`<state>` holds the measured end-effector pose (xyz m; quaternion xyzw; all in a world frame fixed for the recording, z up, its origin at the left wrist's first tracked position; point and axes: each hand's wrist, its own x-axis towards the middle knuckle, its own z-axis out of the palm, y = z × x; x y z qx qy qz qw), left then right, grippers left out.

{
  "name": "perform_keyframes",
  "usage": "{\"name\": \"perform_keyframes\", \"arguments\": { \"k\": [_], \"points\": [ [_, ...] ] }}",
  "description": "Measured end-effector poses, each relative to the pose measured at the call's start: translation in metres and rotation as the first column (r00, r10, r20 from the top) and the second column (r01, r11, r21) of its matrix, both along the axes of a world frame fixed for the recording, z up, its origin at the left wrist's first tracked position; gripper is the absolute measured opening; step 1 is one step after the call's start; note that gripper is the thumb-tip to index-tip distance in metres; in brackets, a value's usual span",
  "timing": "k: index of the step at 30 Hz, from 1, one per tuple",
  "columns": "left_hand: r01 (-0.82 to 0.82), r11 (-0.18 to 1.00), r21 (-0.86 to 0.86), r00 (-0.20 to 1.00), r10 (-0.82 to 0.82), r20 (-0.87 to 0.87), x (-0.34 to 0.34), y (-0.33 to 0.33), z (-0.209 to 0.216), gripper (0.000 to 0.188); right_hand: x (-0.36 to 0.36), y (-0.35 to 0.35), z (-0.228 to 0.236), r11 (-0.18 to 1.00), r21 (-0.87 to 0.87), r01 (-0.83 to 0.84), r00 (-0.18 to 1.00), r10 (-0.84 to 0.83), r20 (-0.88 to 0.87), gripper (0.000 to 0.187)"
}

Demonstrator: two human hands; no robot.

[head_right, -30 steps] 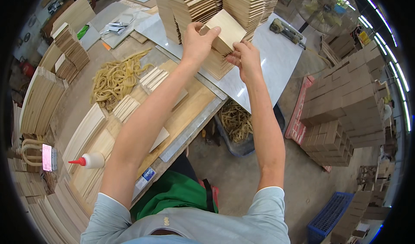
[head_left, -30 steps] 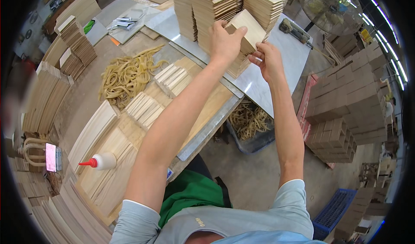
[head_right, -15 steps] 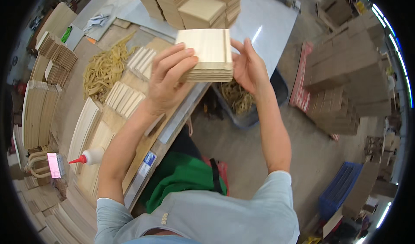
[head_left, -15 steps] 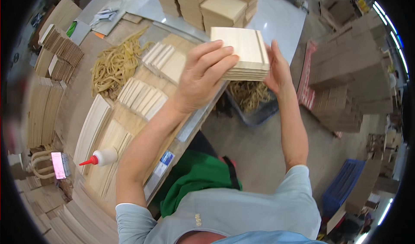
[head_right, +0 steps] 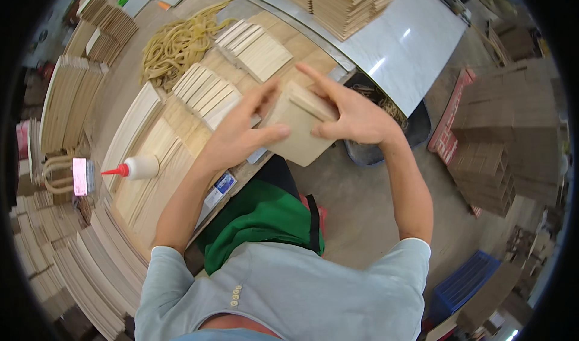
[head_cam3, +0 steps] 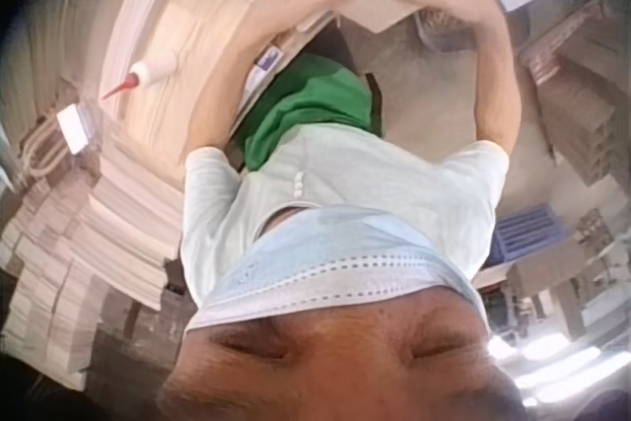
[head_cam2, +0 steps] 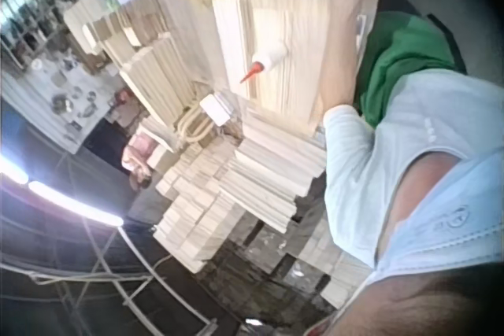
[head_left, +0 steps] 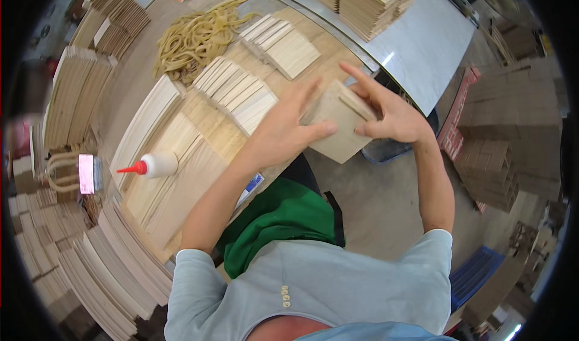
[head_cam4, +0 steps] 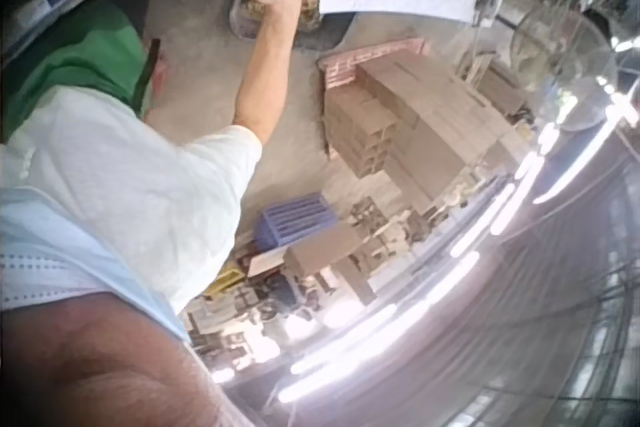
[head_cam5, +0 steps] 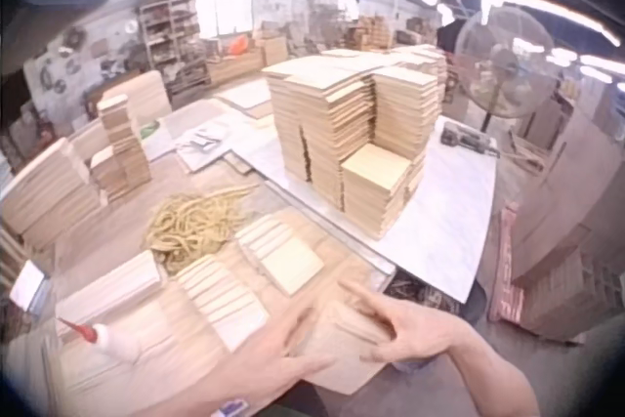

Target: The recorder is applying glue and assembling wooden boards into rectangular boxes and frames.

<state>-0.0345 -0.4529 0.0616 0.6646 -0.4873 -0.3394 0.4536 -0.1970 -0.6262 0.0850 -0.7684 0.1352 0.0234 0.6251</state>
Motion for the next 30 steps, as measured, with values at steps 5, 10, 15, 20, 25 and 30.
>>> {"name": "perform_keyframes", "arguments": {
  "k": [5,10,15,20,25,30],
  "points": [
    [-0.192,0.978,-0.083,0.746,0.091,-0.659,-0.023,-0.004,-0.030,0.072,0.010,0.009,-0.034,0.928,0.100,0.360,0.922,-0.370,0.110,0.087],
    [-0.572,0.796,-0.196,0.732,0.387,-0.561,-0.047,-0.024,-0.046,0.071,0.025,0.027,-0.052,0.838,0.182,0.514,0.843,-0.533,0.077,0.070],
    [-0.590,0.799,-0.119,0.803,0.564,-0.191,-0.047,-0.029,-0.039,0.074,0.041,0.010,-0.059,0.796,0.274,0.540,0.811,-0.579,0.083,0.064],
    [-0.603,0.784,-0.151,0.798,0.587,-0.140,-0.051,-0.043,-0.046,0.080,0.055,-0.014,-0.062,0.816,0.270,0.512,0.838,-0.544,0.055,0.058],
    [-0.664,0.746,-0.053,0.739,0.644,-0.197,-0.042,-0.049,-0.052,0.083,0.083,-0.021,-0.066,0.877,0.219,0.426,0.895,-0.444,0.037,0.054],
    [-0.697,0.717,-0.014,0.693,0.669,-0.269,-0.029,-0.053,-0.060,0.085,0.100,-0.020,-0.069,0.896,0.156,0.416,0.906,-0.423,0.014,0.050]
  ]
}}
